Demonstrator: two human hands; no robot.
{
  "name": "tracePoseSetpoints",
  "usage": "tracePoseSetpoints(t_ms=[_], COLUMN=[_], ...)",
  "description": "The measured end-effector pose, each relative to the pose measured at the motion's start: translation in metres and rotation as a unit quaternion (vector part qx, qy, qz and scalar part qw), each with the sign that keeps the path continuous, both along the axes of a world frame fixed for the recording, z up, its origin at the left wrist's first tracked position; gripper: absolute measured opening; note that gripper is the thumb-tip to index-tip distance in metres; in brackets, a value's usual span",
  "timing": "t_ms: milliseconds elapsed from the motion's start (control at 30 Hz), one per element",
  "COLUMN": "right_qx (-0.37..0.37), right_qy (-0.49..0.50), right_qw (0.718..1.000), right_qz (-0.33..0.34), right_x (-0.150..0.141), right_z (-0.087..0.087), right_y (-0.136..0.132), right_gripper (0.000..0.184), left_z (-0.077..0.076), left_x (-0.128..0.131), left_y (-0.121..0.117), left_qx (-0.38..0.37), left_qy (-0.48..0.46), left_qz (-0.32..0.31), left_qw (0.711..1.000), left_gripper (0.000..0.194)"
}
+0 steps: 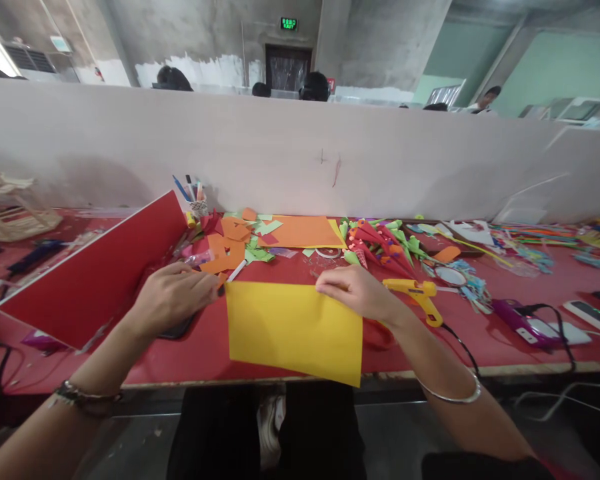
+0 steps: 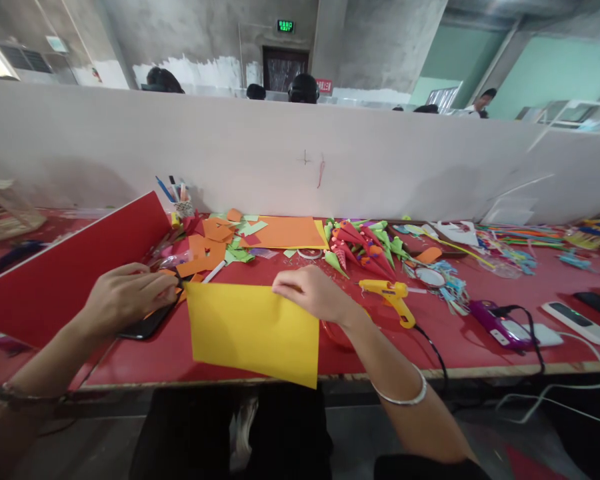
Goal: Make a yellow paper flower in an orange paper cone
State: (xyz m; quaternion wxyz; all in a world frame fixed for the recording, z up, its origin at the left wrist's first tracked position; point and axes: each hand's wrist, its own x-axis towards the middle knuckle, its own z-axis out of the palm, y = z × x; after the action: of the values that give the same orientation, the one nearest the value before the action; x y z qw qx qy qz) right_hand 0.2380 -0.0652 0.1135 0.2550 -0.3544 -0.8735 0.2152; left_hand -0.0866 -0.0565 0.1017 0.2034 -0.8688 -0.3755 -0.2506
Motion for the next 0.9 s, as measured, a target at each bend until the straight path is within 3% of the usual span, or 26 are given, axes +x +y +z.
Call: tracePoseSetpoints(t_ms=[67,133,167,267,300,367,433,500,600,733,900], right_qx=[-0.007,-0.015,-0.019,-0.031,-0.038,-0.06,-0.076,-0.046,0.037,-0.011,-0.05], right_qy=[0.024,0.047,0.057,0.09,0.1,0.11,0.11,0.101,0.073,0.043,0.036], right_qw=[0.999,0.997,0.996,0.992,0.99,0.987,0.985,0.984,0.984,0.999,0.998], right_qz=[-0.032,-0.057,-0.066,-0.086,-0.093,-0.104,-0.112,-0.137,-0.159,-0.02,0.011], right_x=[0.008,0.012,0.012,0.01,0.009,0.01,0.011,0.009,-0.003,-0.029,-0.049], right_z=[-0.003,-0.007,-0.009,-0.018,-0.022,-0.034,-0.047,-0.057,-0.061,-0.05,-0.045], right_y=[0.001,0.003,0.005,0.013,0.016,0.024,0.03,0.031,0.018,-0.013,-0.03], right_gripper=[0.024,0.026,0.027,0.026,0.026,0.026,0.025,0.02,0.041,0.069,0.067], left_z=[-0.009,-0.02,-0.026,-0.041,-0.044,-0.047,-0.047,-0.047,-0.046,-0.042,-0.037], left_x=[-0.01,-0.011,-0.009,0.001,0.004,0.009,0.014,0.019,0.03,0.049,0.065], left_y=[0.006,0.009,0.008,0.0,-0.004,-0.012,-0.017,-0.019,-0.02,-0.024,-0.03], left_qx=[-0.055,-0.194,-0.286,-0.527,-0.575,-0.638,-0.653,-0.638,-0.603,-0.57,-0.533], left_qy=[-0.042,-0.155,-0.222,-0.343,-0.344,-0.306,-0.295,-0.322,-0.36,-0.362,-0.376], left_qz=[0.088,0.089,0.049,-0.107,-0.124,-0.111,-0.079,-0.051,-0.024,-0.015,-0.009], left_qw=[0.994,0.965,0.931,0.77,0.732,0.697,0.693,0.698,0.712,0.737,0.758], left_gripper=[0.022,0.025,0.03,0.053,0.052,0.036,0.029,0.028,0.027,0.029,0.035])
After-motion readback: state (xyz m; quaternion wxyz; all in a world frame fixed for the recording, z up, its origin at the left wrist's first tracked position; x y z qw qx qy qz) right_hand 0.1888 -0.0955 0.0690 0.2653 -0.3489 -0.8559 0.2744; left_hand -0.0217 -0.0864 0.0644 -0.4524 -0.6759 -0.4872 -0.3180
